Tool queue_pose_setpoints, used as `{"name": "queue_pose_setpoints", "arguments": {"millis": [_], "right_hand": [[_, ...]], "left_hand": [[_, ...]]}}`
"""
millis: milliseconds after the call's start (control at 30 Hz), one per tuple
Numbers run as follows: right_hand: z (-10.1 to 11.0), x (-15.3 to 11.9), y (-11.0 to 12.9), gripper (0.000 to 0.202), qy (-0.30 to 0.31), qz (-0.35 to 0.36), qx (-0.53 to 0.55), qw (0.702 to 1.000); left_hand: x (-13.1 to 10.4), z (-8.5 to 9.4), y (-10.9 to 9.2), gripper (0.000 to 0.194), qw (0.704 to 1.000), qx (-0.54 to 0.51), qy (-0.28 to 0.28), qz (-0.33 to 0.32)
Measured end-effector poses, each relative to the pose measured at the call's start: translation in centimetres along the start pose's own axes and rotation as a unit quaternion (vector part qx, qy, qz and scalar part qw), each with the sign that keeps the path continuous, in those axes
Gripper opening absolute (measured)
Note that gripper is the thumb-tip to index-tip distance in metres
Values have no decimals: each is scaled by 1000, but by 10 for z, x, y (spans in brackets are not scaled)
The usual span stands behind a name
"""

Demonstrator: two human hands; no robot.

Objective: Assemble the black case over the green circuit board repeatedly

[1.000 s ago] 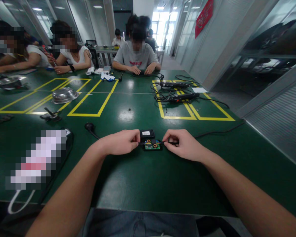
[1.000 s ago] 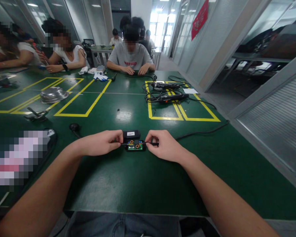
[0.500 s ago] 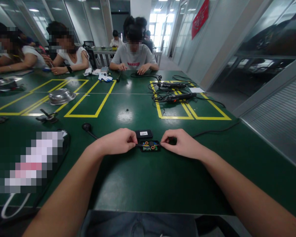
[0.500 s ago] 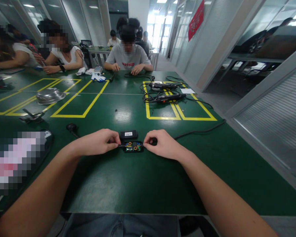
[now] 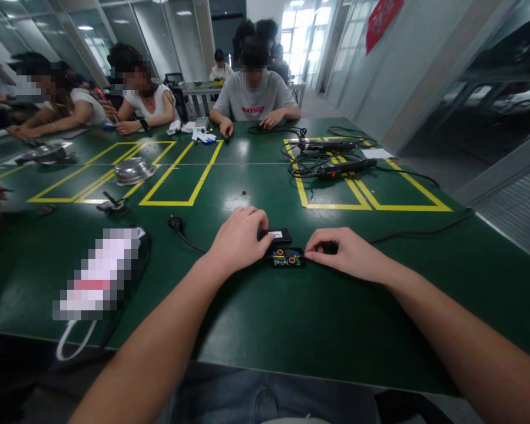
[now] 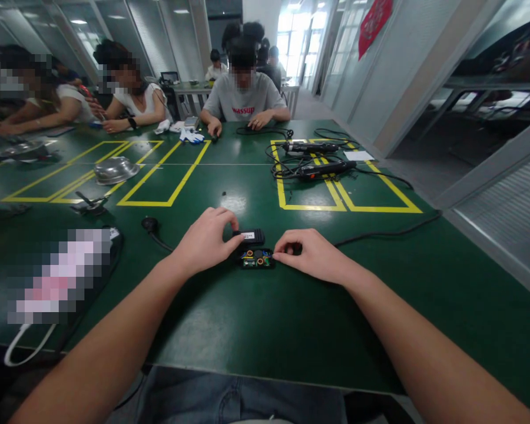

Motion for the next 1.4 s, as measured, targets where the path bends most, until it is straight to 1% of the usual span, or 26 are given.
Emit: {"name": "queue_pose_setpoints", "arguments": {"millis": [33, 67, 133, 200, 267, 400, 567, 633, 767, 833, 1033, 1200, 1400], "right_hand": [[0, 0, -1, 23, 2, 0, 0, 1000], [-1, 0, -2, 23, 5, 0, -3, 1000], [-2, 0, -3, 20, 7, -4, -12, 1000], [-3, 0, -4, 18, 6, -7, -22, 1000], [-3, -1, -4, 17, 7, -5, -26, 1000], [-4, -1, -3, 14, 14, 4, -25, 1000], [-3, -2, -2, 10, 26, -2, -47, 999], [-2, -2, -3, 18, 26, -13, -41, 999], [-3, -3, 0, 44, 28, -19, -33, 999], [-5, -2, 2, 49, 31, -18, -48, 998], [-6, -1, 6, 33, 16, -2, -91, 996], [-5, -2, 10, 29, -3, 18, -117, 993], [-8, -2, 17, 27, -19, 43, -108, 993]], "left_hand": [[0, -5, -1, 20, 1000, -6, 9, -9], [0, -12, -3, 24, 999, -10, 34, -18], [0, -21, 0, 27, 998, -16, 61, -10], [0, -25, 2, 27, 997, -19, 73, -6], [1, -24, 1, 26, 997, -25, 74, -19], [1, -17, -7, 27, 993, -65, 69, -65], [-4, -11, -19, 22, 979, -137, 96, -118], [-6, -12, -22, 22, 976, -131, 111, -131], [-8, -16, -23, 27, 976, -98, 142, -133], [-9, -17, -23, 28, 976, -95, 147, -131], [-10, -21, -24, 33, 977, -90, 152, -120], [-10, -22, -24, 30, 978, -80, 152, -118], [-11, -26, -25, 30, 979, -67, 145, -126]]}}
Point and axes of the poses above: each hand's wrist, its own x-axis towards the middle knuckle, its own z-axis out of the back of the hand, y = z × x, the point moved 7 cm from there along x, towards the middle knuckle, and after that the axes turned 14 degrees about -x, right-handed, at the moved point
